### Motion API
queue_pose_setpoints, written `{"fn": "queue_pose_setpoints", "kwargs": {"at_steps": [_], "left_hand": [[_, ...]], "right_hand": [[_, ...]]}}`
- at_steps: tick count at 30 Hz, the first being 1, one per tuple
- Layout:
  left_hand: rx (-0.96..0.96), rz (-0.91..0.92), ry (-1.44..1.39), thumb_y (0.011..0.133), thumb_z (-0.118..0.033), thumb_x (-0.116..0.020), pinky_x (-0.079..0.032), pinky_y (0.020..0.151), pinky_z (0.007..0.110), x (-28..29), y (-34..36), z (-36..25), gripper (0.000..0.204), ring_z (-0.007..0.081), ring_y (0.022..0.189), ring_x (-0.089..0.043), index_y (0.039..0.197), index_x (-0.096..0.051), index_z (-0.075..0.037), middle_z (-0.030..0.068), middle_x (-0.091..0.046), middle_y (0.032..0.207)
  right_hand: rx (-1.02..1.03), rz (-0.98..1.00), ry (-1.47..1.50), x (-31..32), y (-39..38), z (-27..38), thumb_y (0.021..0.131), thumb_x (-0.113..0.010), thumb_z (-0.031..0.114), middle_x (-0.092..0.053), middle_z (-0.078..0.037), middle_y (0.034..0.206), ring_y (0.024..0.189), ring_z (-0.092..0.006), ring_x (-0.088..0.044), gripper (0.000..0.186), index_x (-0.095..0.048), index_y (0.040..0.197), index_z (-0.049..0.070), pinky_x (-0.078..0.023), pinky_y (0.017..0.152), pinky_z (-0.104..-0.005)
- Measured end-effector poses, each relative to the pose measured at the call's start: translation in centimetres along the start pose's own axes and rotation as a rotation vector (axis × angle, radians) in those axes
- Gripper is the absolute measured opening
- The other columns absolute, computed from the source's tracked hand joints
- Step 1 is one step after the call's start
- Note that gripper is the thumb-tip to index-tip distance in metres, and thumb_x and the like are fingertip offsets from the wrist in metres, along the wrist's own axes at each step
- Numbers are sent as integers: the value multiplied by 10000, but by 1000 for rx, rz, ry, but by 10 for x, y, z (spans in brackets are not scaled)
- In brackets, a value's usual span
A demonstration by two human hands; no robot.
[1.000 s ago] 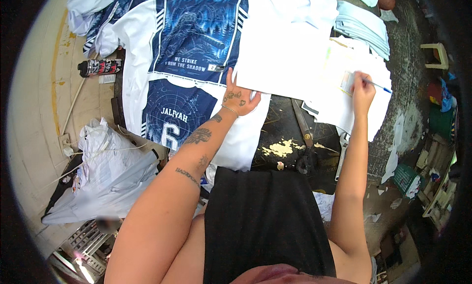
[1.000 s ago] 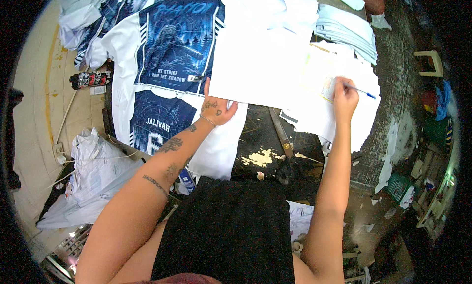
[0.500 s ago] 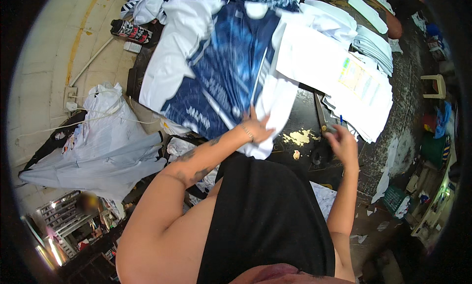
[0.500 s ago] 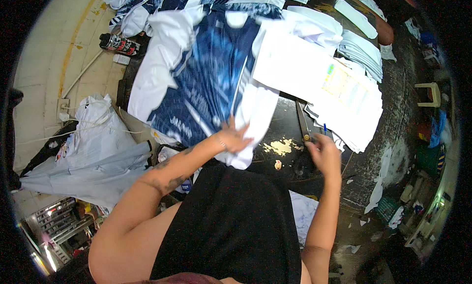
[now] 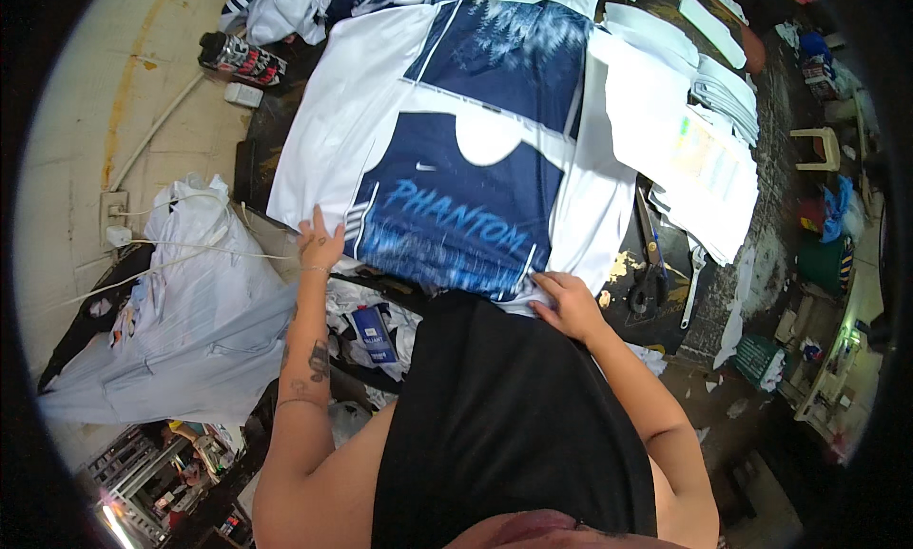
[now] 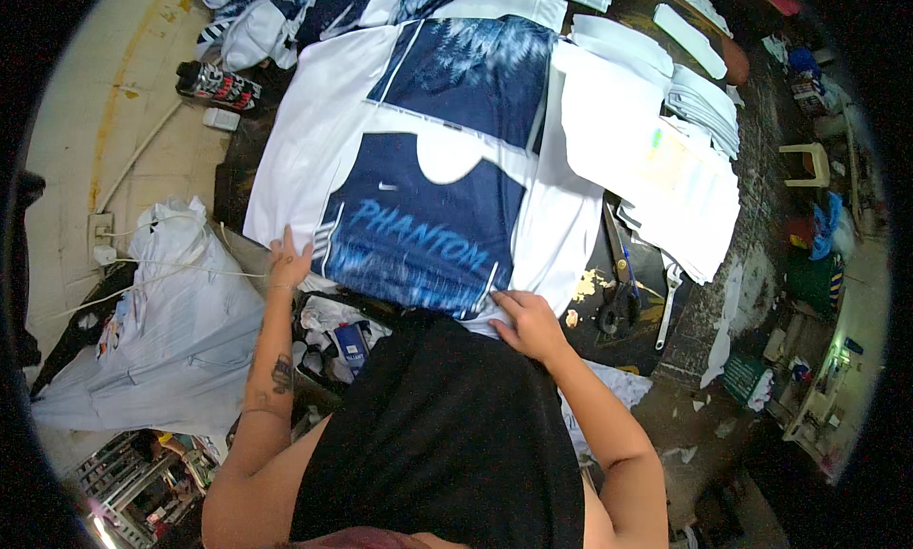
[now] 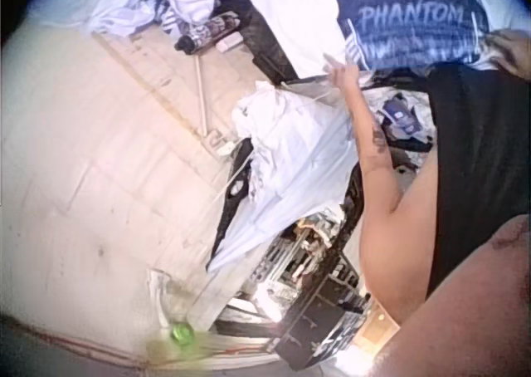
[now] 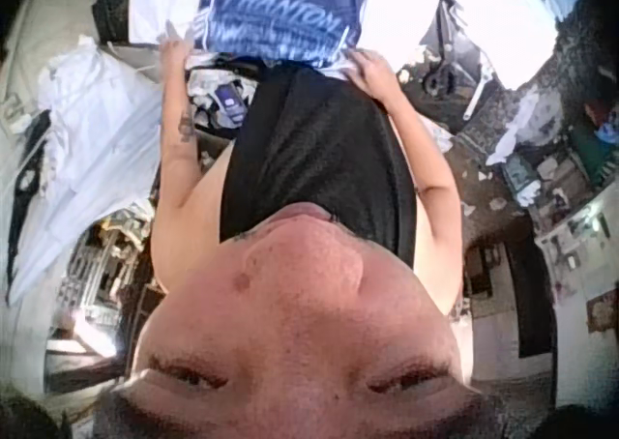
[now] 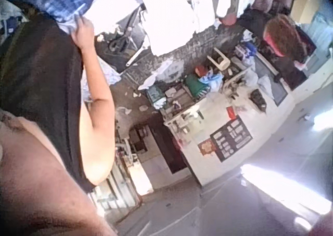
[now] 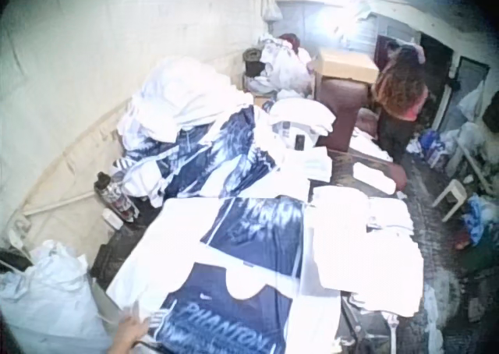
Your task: The person repeatedly picks up printed jerseys, writes on a clipboard, and uses shears to cut along the side seams. They handle multiple jerseys one at a time, placing cut pieces aside and continuing the cycle.
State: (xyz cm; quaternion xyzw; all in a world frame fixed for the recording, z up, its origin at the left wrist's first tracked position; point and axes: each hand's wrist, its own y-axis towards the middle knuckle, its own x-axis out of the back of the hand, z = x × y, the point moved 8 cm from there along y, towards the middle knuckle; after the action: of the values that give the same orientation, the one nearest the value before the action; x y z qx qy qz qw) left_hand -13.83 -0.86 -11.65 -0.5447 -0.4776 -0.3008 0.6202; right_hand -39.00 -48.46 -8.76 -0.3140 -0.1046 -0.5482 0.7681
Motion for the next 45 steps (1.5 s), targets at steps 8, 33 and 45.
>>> {"fn": "queue_pose_setpoints", "kwargs": {"at_steps": [8, 33, 45], "left_hand": [[-744, -315, 2, 1012, -322, -626, -311, 1222, 556, 29, 17, -105, 699, 539, 1467, -357, 1615, -382, -68, 377, -387, 1566], [-769, -551, -232, 975, -307, -679, -339, 1236, 472, 154, 199, -208, 860, 497, 1492, -382, 1674, -225, -98, 373, -382, 1591], [-623, -101, 108, 854, -758, -659, -124, 1190, 744, -3, 130, -153, 1203, 611, 1539, 38, 1693, -89, -112, 393, 79, 1679]], "right_hand": [[-85, -464, -651, 31, 52, 38, 895, -752, 312, -453, -269, 1545, 1406, -448, -445, 681, -539, 1511, 114, -363, 1160, -564], [-249, -464, -693, 147, 207, 16, 867, -778, 147, -325, -296, 1647, 1410, -476, -493, 771, -466, 1572, 181, -510, 1056, -577], [243, 250, -637, 43, 191, 29, 673, -857, 688, -306, -185, 1700, 1526, -427, -359, 1213, -230, 1673, 409, -364, 1201, -580]]}}
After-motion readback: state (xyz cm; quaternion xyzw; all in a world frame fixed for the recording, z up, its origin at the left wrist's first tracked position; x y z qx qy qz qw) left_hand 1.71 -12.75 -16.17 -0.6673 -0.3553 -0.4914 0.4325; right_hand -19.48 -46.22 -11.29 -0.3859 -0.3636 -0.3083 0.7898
